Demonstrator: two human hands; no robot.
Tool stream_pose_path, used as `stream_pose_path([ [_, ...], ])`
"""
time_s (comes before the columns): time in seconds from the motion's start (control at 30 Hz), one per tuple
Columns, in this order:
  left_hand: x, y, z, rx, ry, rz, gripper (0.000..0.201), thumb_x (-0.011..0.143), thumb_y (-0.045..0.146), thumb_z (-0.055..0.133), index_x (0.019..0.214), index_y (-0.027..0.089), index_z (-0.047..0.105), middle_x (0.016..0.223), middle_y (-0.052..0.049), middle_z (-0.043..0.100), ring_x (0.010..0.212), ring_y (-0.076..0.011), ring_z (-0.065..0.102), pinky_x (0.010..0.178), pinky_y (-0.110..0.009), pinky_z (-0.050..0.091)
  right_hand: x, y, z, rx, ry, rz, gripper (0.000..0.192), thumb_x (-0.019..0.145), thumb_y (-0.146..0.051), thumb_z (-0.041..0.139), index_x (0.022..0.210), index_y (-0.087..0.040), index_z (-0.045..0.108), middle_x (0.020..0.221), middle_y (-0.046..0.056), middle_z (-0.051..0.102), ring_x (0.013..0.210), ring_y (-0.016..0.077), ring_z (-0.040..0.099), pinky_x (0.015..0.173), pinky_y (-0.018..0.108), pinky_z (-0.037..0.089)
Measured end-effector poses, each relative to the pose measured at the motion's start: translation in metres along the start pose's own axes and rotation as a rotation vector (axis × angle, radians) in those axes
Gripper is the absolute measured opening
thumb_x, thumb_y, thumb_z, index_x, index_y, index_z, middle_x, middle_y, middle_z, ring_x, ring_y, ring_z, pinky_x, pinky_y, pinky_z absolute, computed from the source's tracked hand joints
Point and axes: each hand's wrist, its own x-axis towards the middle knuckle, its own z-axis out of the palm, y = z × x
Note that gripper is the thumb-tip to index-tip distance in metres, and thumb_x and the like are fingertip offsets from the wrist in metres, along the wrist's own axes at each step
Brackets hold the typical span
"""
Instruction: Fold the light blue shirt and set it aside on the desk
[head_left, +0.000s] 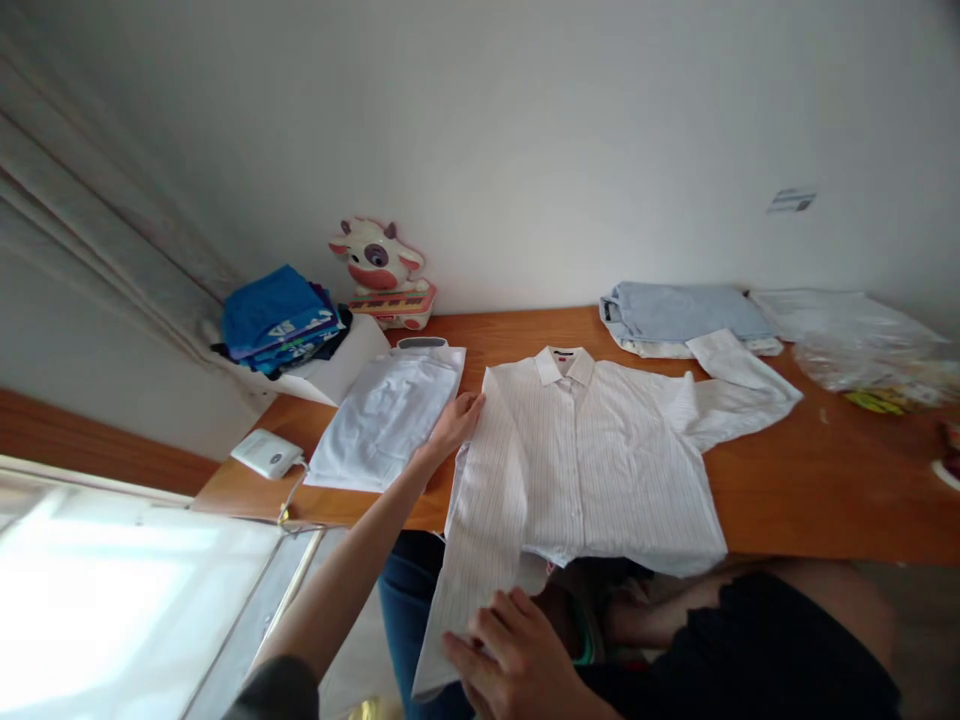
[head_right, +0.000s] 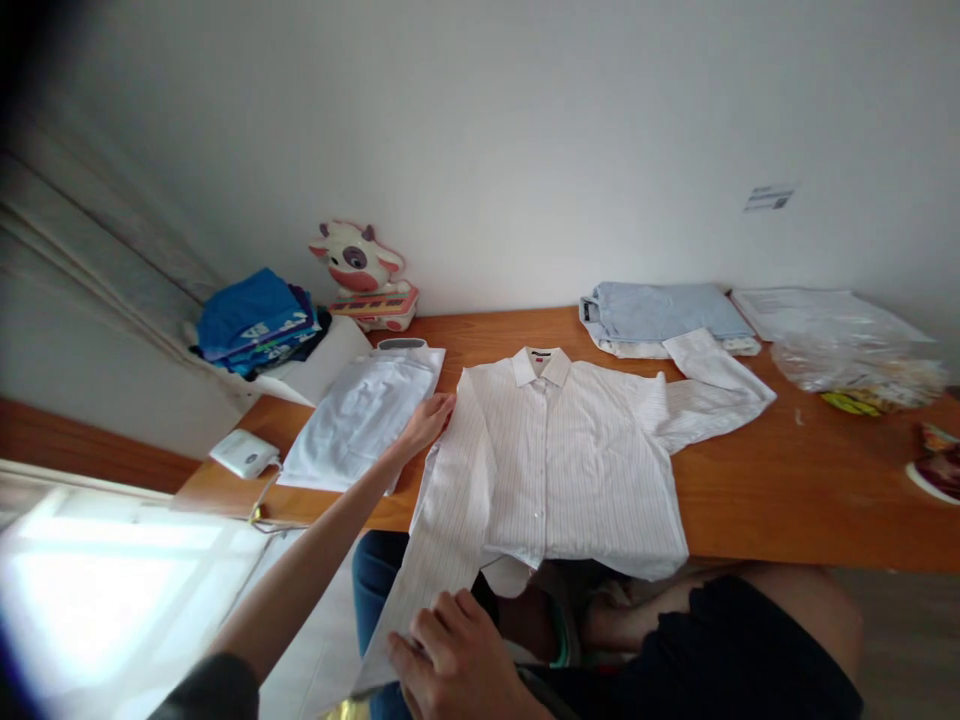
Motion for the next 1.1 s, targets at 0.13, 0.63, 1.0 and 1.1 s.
stream_pose_path([
  [0.13, 0.022, 0.004, 0.011, 0.104, 0.018, 0.010, 0.040, 0.101, 0.043, 0.060, 0.135, 0.022, 0.060, 0.115, -0.011, 0.078, 0.107, -0.0275, 0.075, 0.094, -0.040, 0.056, -0.037, 0.001, 0.035, -0.027, 0.019, -0.031, 0.019, 0.098, -0.035, 0.064, 0.113, -0.024, 0.068, 0.078, 0.000, 0.059, 0.073, 0.0198, 0.046, 0.066, 0.036, 0.036],
  [0.63, 0.064, 0.010, 0.046, 0.366, 0.174, 0.064, 0.039, 0.101, 0.017, 0.041, 0.126, 0.026, 0.070, 0.130, -0.013, 0.072, 0.123, -0.0301, 0.066, 0.105, -0.044, 0.052, -0.126, 0.002, 0.110, -0.072, -0.242, 0.088, 0.011, 0.090, -0.031, 0.075, 0.094, -0.023, 0.068, 0.076, -0.001, 0.066, 0.073, 0.0202, 0.059, 0.068, 0.035, 0.043],
  [1.0, 0.055, 0.014, 0.052, 0.471, 0.218, 0.115, 0.037, 0.104, 0.022, 0.043, 0.135, 0.026, 0.063, 0.139, -0.015, 0.066, 0.131, -0.0373, 0.056, 0.110, -0.054, 0.045, -0.110, 0.040, 0.065, 0.606, 0.219, 1.013, 0.058, 0.098, -0.052, 0.066, 0.148, -0.027, 0.051, 0.143, 0.013, 0.064, 0.127, 0.0293, 0.065, 0.103, 0.047, 0.056],
  [1.1, 0.055, 0.014, 0.053, 0.473, 0.215, 0.123, 0.037, 0.104, 0.022, 0.042, 0.134, 0.026, 0.063, 0.141, -0.013, 0.066, 0.131, -0.0373, 0.056, 0.109, -0.055, 0.045, -0.084, 0.051, 0.066, 0.914, 0.126, 1.037, 0.061, 0.096, -0.062, 0.068, 0.143, -0.025, 0.058, 0.128, 0.011, 0.073, 0.122, 0.0302, 0.070, 0.108, 0.049, 0.054],
])
